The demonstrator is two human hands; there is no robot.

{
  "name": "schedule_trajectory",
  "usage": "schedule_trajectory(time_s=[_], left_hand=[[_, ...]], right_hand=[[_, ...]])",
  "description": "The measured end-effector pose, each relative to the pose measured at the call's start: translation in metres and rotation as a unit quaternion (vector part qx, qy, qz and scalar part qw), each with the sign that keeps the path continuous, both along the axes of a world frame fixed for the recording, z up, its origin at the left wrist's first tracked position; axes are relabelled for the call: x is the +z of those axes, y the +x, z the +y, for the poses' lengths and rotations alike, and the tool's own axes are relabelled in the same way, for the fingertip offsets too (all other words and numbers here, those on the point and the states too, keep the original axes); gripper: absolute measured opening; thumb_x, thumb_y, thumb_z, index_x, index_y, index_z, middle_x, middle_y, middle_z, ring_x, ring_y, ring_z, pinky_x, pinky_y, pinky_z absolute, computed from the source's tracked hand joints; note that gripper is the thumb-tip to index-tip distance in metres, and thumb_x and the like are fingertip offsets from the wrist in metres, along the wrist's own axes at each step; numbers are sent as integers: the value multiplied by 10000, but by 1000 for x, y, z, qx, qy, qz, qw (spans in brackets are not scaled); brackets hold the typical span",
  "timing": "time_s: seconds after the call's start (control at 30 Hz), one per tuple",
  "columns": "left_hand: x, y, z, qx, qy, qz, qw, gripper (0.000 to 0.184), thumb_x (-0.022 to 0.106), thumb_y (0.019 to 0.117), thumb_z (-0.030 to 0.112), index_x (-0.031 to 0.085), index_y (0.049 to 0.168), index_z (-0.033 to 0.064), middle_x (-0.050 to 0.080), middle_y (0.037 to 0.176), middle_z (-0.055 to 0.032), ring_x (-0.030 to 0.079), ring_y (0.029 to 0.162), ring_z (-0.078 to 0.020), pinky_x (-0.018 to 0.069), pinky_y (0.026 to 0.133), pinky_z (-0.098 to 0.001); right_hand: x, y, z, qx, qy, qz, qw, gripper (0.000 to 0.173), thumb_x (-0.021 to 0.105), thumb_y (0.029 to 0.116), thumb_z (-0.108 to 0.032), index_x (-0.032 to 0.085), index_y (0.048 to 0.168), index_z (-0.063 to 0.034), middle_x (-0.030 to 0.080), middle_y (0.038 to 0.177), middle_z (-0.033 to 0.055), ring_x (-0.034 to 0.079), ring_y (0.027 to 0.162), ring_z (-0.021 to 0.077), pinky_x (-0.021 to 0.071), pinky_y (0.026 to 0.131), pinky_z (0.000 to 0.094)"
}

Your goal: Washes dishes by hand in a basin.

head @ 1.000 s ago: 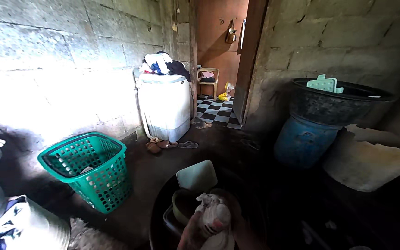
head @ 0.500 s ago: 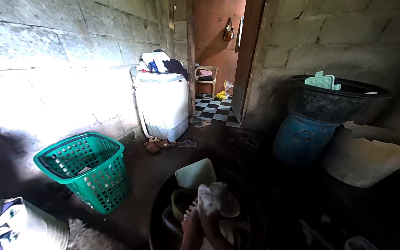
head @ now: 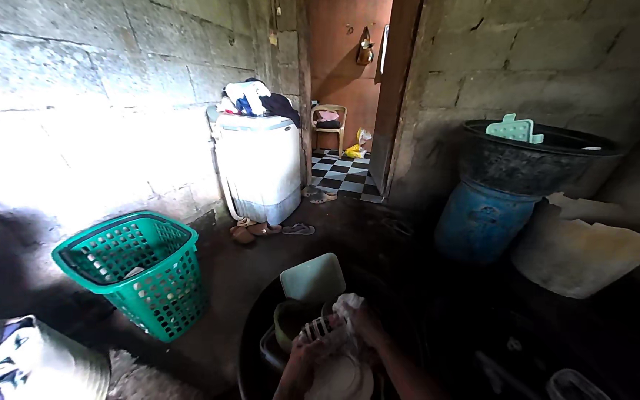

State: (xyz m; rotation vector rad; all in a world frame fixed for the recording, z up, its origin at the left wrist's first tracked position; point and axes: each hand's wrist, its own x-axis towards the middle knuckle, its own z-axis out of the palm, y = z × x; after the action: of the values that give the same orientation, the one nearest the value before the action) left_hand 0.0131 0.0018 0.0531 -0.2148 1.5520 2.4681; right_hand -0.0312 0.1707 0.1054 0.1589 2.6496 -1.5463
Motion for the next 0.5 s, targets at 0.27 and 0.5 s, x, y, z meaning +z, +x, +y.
schedule_trajectory(time_s=[0.27, 0.5], left_hand=[[4, 1, 5, -60, -122, 63, 989, 225, 630, 812, -106, 614, 1018, -17, 672, 823, -20, 651, 738, -75, 572, 703, -276], [28, 22, -7, -179, -61, 115, 975, 356, 592, 736, -125, 683, 1033, 48, 741, 896, 13, 696, 828, -58, 598, 781, -274]], right_hand=[[47, 26, -24, 186, 154, -52, 969, 592, 662, 1005, -335, 522, 1437, 44, 570, 1434, 247, 529, 1370, 331, 375, 1184, 476], [13, 5, 34, 175, -120, -100, 972, 305, 534, 1056, -215, 627, 1290, -43, 687, 1142, 33, 628, 998, 36, 518, 915, 235]])
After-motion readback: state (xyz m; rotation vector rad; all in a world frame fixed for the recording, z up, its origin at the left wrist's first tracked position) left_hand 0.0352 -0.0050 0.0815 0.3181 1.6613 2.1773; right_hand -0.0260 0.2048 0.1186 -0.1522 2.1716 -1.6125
